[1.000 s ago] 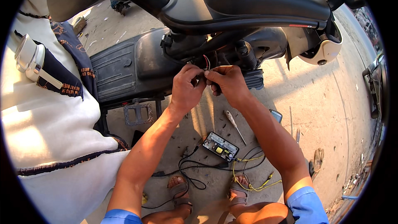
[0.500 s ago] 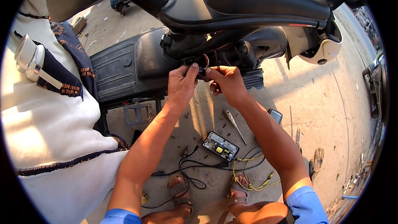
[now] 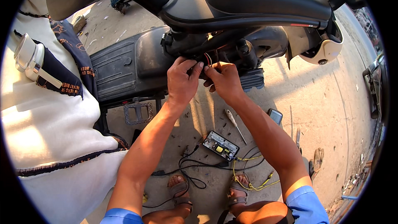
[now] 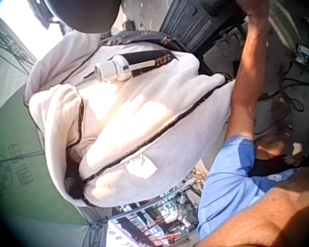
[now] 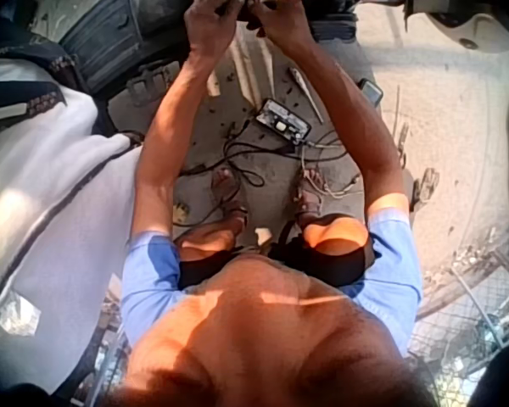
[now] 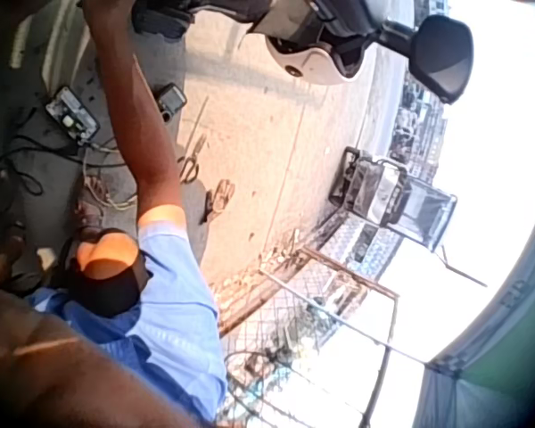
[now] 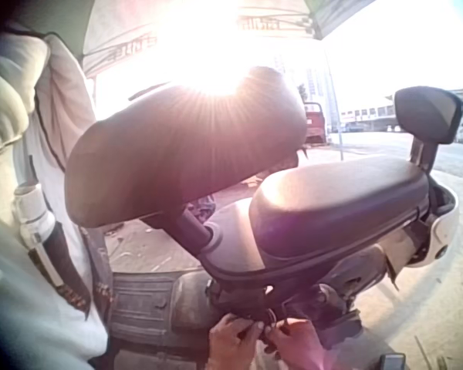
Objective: The person repairs wiring on a motorcycle by stripping wire insulation, twisting exposed conductors, and securing connections with electrical tape. The person uses pliers to strip the wires and wraps the taped connections around the motorcycle's frame.
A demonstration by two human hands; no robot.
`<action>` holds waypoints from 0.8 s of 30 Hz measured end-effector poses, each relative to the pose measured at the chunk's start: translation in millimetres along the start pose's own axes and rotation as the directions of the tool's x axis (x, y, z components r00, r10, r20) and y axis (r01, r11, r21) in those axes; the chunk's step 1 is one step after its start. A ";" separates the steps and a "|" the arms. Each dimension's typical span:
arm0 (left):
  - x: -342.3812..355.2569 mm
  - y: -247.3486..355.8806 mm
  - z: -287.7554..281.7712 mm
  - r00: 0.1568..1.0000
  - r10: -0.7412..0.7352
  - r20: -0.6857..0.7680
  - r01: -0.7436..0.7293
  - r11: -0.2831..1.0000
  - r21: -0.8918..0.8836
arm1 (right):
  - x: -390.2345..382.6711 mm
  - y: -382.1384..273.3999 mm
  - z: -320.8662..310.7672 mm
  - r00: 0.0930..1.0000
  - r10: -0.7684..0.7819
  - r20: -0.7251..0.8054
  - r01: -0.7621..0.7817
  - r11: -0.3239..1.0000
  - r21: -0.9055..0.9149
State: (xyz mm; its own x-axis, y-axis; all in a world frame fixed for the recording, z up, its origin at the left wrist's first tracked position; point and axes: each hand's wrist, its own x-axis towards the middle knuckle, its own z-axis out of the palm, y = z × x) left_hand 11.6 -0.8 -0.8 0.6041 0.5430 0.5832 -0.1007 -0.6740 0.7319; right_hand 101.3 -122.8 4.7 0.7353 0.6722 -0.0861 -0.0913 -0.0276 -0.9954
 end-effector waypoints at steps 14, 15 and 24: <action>-21.7 22.2 -15.4 0.988 0.124 0.096 -0.130 0.989 0.064 | -2.4 -2.1 -2.9 0.994 0.109 -0.011 -0.108 0.991 0.078; -24.5 21.7 -11.9 0.985 0.116 0.126 -0.128 0.987 0.097 | -1.5 0.5 -3.6 0.995 0.100 -0.007 -0.099 0.992 0.082; -22.3 16.2 -3.9 0.981 0.056 0.188 -0.097 0.970 0.222 | -5.3 -0.6 -3.9 0.996 0.088 -0.030 -0.084 0.991 0.102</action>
State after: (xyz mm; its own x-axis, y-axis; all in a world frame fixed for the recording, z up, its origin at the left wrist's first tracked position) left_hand -6.6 -21.9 -0.6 0.7351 0.4012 0.5466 0.0187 -0.8178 0.5752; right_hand 100.0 -129.2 5.6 0.7442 0.6448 -0.1744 -0.2210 -0.0088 -0.9752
